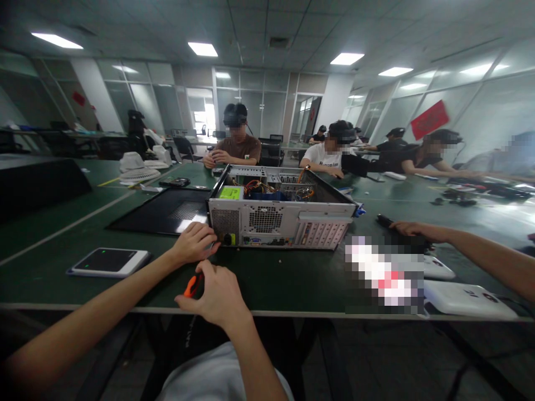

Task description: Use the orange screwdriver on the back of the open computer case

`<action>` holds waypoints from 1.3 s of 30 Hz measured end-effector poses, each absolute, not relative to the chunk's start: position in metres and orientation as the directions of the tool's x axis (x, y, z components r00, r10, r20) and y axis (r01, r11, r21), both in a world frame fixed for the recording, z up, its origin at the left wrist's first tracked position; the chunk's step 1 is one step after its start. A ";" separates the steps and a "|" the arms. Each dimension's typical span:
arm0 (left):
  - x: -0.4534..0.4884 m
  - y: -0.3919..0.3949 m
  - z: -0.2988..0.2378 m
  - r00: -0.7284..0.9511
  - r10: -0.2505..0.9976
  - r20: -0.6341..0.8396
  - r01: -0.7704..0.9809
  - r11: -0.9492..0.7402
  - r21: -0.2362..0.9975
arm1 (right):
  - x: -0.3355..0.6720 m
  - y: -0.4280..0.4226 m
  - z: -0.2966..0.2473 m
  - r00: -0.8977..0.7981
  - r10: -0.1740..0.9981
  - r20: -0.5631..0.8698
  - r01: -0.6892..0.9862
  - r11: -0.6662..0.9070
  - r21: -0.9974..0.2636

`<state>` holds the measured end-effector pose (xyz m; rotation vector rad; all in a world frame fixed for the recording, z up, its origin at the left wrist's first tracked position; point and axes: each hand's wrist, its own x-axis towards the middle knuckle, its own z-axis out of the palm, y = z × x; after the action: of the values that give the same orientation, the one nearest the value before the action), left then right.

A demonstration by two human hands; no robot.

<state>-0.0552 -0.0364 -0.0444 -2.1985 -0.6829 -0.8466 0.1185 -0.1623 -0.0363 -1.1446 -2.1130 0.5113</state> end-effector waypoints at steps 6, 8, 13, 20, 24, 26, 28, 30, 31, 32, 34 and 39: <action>-0.044 -0.023 -0.048 0.713 0.072 0.697 0.556 -0.664 -0.500 | 0.118 -0.160 -0.045 -0.388 0.789 0.477 0.579 0.611 -0.540; -0.040 -0.016 -0.047 0.753 0.010 0.658 0.498 -0.663 -0.559 | 0.118 -0.159 -0.049 -0.388 0.762 0.519 0.565 0.642 -0.519; -0.038 0.000 -0.048 0.795 0.029 0.606 0.483 -0.634 -0.604 | 0.119 -0.156 -0.055 -0.403 0.698 0.592 0.541 0.704 -0.461; -0.046 0.003 -0.051 0.815 0.060 0.577 0.494 -0.593 -0.636 | 0.119 -0.157 -0.049 -0.418 0.716 0.559 0.566 0.686 -0.456; -0.049 0.002 -0.049 0.833 0.107 0.544 0.484 -0.619 -0.619 | 0.120 -0.155 -0.050 -0.426 0.680 0.596 0.530 0.722 -0.445; -0.049 0.001 -0.049 0.837 0.140 0.528 0.488 -0.627 -0.607 | 0.120 -0.154 -0.053 -0.439 0.647 0.624 0.500 0.752 -0.429; -0.050 0.000 -0.048 0.841 0.168 0.515 0.493 -0.632 -0.598 | 0.120 -0.153 -0.054 -0.461 0.626 0.628 0.479 0.772 -0.418; -0.049 -0.001 -0.048 0.841 0.171 0.514 0.493 -0.635 -0.595 | 0.120 -0.152 -0.056 -0.470 0.627 0.621 0.466 0.774 -0.429; -0.049 -0.002 -0.048 0.840 0.165 0.518 0.492 -0.635 -0.596 | 0.120 -0.152 -0.057 -0.470 0.628 0.620 0.458 0.774 -0.436; -0.049 -0.002 -0.047 0.838 0.160 0.521 0.492 -0.634 -0.596 | 0.120 -0.152 -0.057 -0.473 0.625 0.621 0.447 0.778 -0.442; -0.048 -0.003 -0.047 0.836 0.159 0.525 0.495 -0.631 -0.598 | 0.120 -0.152 -0.058 -0.485 0.601 0.635 0.415 0.797 -0.438; -0.048 -0.004 -0.047 0.837 0.168 0.521 0.499 -0.625 -0.600 | 0.121 -0.154 -0.056 -0.496 0.581 0.645 0.383 0.813 -0.438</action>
<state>-0.0482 -0.0040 -0.0467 -2.2278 -0.4843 -0.5409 0.1209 -0.1541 -0.0557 -0.7067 -2.1512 0.2986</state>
